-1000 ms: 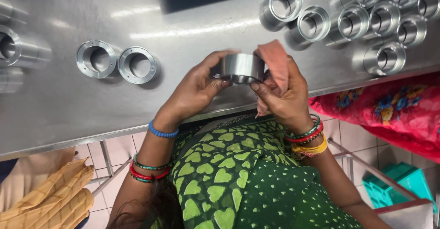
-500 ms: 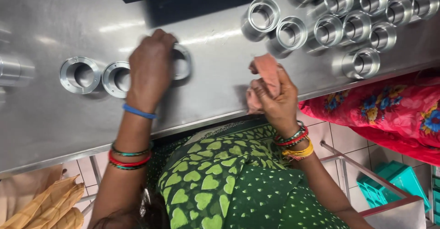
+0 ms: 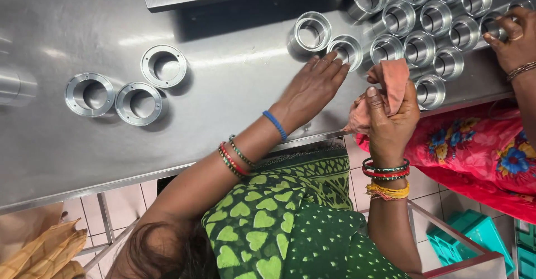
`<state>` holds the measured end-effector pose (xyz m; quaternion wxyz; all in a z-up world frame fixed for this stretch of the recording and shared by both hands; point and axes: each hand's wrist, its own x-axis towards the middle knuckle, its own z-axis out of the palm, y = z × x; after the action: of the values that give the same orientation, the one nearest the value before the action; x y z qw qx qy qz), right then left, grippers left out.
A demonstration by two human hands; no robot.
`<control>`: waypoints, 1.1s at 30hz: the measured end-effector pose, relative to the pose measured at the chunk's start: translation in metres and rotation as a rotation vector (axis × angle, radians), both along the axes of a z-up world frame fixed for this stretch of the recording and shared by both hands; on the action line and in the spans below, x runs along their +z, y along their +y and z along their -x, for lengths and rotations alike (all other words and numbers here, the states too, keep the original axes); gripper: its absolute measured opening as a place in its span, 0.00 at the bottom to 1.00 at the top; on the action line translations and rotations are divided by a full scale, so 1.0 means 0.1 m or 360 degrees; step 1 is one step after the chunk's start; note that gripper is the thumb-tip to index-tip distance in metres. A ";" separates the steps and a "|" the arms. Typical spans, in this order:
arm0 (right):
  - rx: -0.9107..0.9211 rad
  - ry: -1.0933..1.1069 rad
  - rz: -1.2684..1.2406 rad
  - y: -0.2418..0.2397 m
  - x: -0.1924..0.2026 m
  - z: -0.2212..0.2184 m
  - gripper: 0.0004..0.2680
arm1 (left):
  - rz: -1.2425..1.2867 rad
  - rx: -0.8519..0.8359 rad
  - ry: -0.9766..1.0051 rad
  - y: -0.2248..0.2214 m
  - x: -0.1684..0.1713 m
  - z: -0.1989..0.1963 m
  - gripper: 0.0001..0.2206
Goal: Inspecting metal cylinders using a dial gauge, marking them with a pen, and cleaning them with a cloth.
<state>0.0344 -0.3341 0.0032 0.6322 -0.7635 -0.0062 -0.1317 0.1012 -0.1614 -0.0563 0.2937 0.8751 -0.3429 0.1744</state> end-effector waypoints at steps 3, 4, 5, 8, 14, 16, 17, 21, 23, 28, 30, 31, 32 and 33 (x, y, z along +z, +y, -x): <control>0.0000 0.0009 0.0080 -0.04 0.02 0.01 0.09 | -0.0190 -0.0033 0.0215 0.20 0.27 0.16 0.13; 0.0009 0.0058 0.0062 -0.03 0.02 0.02 0.10 | -0.0434 -0.0060 0.0543 0.33 0.40 0.24 0.07; 0.0004 0.0064 0.0054 0.01 0.00 0.00 0.10 | -0.0443 -0.0065 0.0548 0.46 0.40 0.31 0.07; 0.0027 0.0198 0.0106 0.40 -0.07 0.07 0.12 | -0.0222 -0.0035 0.0841 0.92 0.30 0.58 0.10; 0.0666 -0.0649 0.1093 1.24 -0.17 0.05 0.18 | 0.1086 0.0302 0.1731 1.39 0.12 0.99 0.23; 0.0819 -0.0078 0.0350 1.25 -0.31 0.04 0.17 | 0.1262 0.0088 0.1729 1.47 0.25 1.11 0.13; 0.0819 -0.0075 0.0340 1.23 -0.38 0.05 0.17 | 0.1254 0.0095 0.1734 1.49 0.29 1.11 0.13; 0.0922 0.0418 -0.0137 1.13 -0.19 0.10 0.20 | 0.1302 -0.0198 0.1546 1.43 0.44 1.01 0.14; 0.0892 0.0254 0.0156 1.14 0.06 0.15 0.21 | 0.1442 -0.0255 0.1852 1.37 0.48 0.97 0.14; 0.0643 -0.0193 0.0684 1.19 0.19 0.14 0.16 | 0.1125 -0.0112 0.1814 1.28 0.54 0.88 0.14; 0.0655 0.0218 0.0167 1.14 0.03 0.13 0.17 | 0.1069 -0.0172 0.1502 1.29 0.52 0.85 0.13; 0.0642 0.0636 -0.0361 1.12 -0.06 0.12 0.19 | 0.0994 -0.0226 0.1202 1.30 0.51 0.83 0.12; 0.0661 0.0638 -0.0353 1.08 -0.04 0.13 0.19 | 0.1005 -0.0210 0.1194 1.33 0.53 0.82 0.12; 0.0628 0.0713 -0.0277 1.04 -0.02 0.14 0.19 | 0.0965 -0.0186 0.1349 1.36 0.56 0.80 0.13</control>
<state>0.0202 -0.2297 0.0016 0.6942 -0.7006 -0.0034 0.1650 0.0213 -0.0258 -0.0008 0.6561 0.7239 -0.1763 -0.1201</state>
